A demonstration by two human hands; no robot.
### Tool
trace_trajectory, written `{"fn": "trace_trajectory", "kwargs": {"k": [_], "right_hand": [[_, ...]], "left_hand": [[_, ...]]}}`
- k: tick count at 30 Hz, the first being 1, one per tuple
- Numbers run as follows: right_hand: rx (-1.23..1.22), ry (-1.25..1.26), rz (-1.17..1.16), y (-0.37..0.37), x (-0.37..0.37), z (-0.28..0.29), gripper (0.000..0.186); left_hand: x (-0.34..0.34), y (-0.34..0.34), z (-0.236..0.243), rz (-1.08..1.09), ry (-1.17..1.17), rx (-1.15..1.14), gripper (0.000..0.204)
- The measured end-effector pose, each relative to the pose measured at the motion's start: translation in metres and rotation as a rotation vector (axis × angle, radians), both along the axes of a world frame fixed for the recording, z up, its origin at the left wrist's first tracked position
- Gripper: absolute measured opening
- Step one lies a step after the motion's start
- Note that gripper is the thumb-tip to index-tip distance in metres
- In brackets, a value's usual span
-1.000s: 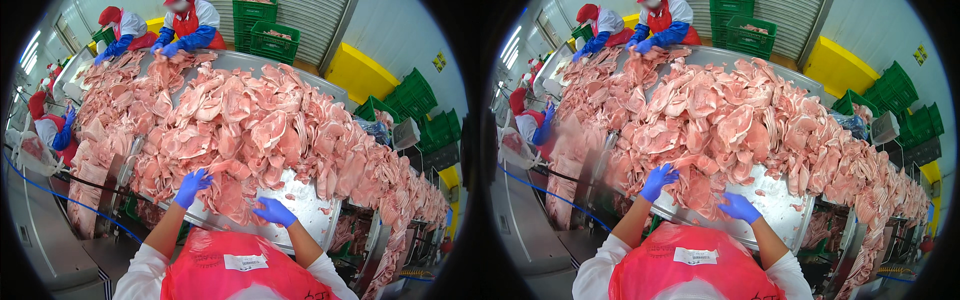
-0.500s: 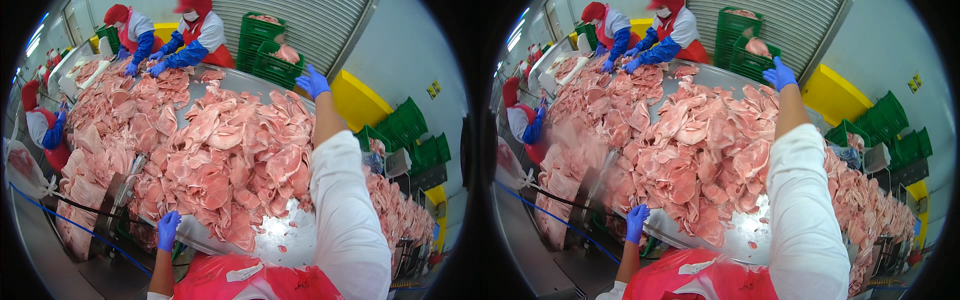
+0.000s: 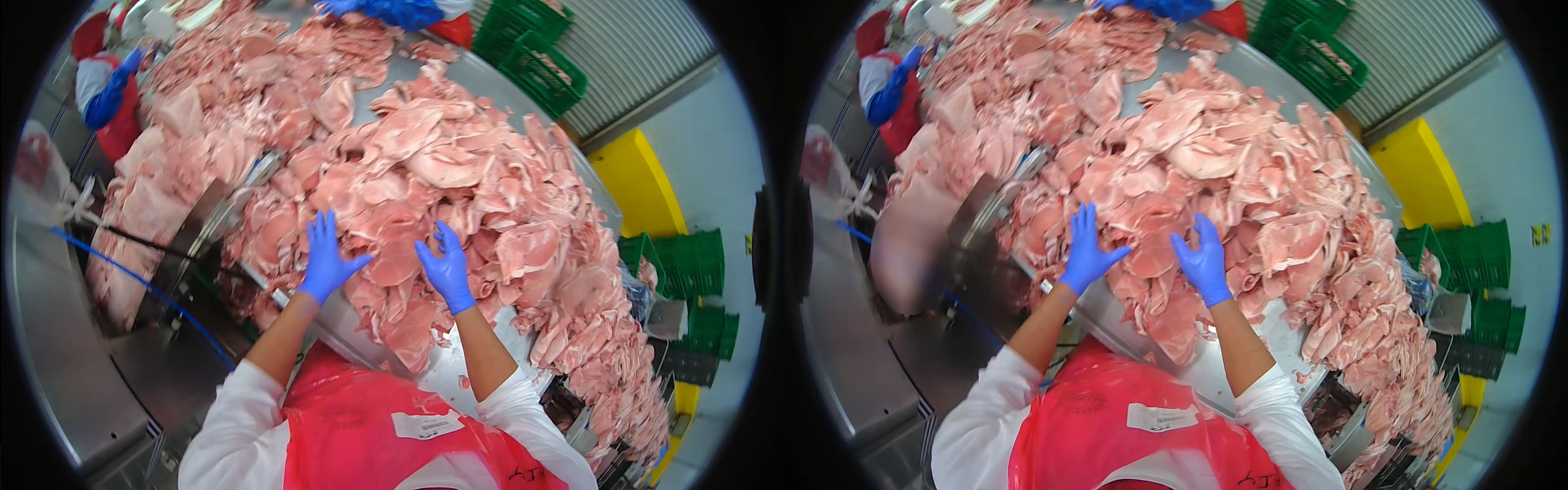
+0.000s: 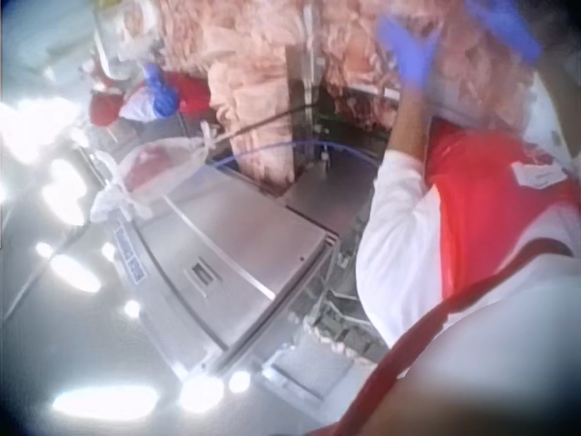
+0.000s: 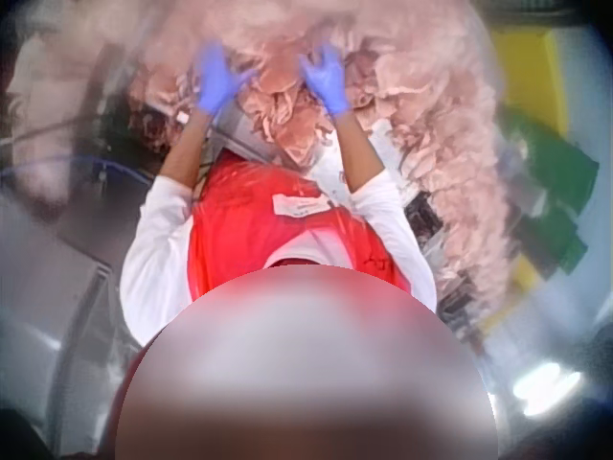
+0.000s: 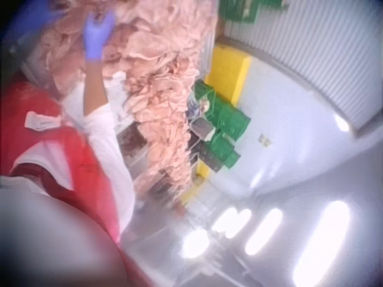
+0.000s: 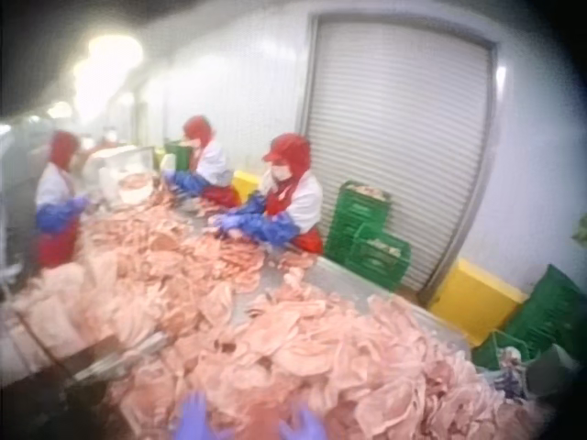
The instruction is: The person places a large piece of raw meat into a meat slicer and operates the machine to slice it. They then collect the sliced meat and place it into a container.
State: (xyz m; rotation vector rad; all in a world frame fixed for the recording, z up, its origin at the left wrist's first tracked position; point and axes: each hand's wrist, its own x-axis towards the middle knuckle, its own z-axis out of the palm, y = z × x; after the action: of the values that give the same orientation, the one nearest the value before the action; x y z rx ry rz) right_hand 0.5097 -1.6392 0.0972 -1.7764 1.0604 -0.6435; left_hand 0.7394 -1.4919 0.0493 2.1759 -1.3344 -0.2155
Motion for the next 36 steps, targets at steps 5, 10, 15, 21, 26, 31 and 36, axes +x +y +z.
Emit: {"fn": "trace_trajectory", "kwargs": {"k": [5,10,15,21,26,31,36], "right_hand": [[0.283,-0.088,-0.074,0.01,0.019,-0.042,0.093],[0.064,0.051,-0.058,0.002,0.058,-0.038,0.105],[0.073,-0.178,-0.11,-0.007,0.087,-0.044,0.093],[-0.091,-0.008,-0.216,-0.014,0.102,-0.051,0.08],[0.517,-0.421,-0.198,-0.009,0.109,-0.01,0.066],[0.535,-0.678,-0.066,-0.027,0.147,0.07,0.045],[0.514,-0.78,0.111,-0.1,0.232,0.149,0.041]], "left_hand": [[0.004,-0.038,0.005,0.235,0.303,-0.021,0.144],[0.03,-0.026,-0.028,0.289,0.95,-0.197,0.115],[0.063,-0.064,-0.002,0.402,1.548,-0.214,0.08],[0.05,-0.073,-0.01,0.245,1.537,-0.274,0.059],[0.033,-0.08,0.049,0.288,1.564,-0.23,0.046],[0.06,-0.097,0.124,0.224,1.395,-0.356,0.041],[0.161,-0.159,0.186,-0.105,1.263,-0.64,0.034]]}}
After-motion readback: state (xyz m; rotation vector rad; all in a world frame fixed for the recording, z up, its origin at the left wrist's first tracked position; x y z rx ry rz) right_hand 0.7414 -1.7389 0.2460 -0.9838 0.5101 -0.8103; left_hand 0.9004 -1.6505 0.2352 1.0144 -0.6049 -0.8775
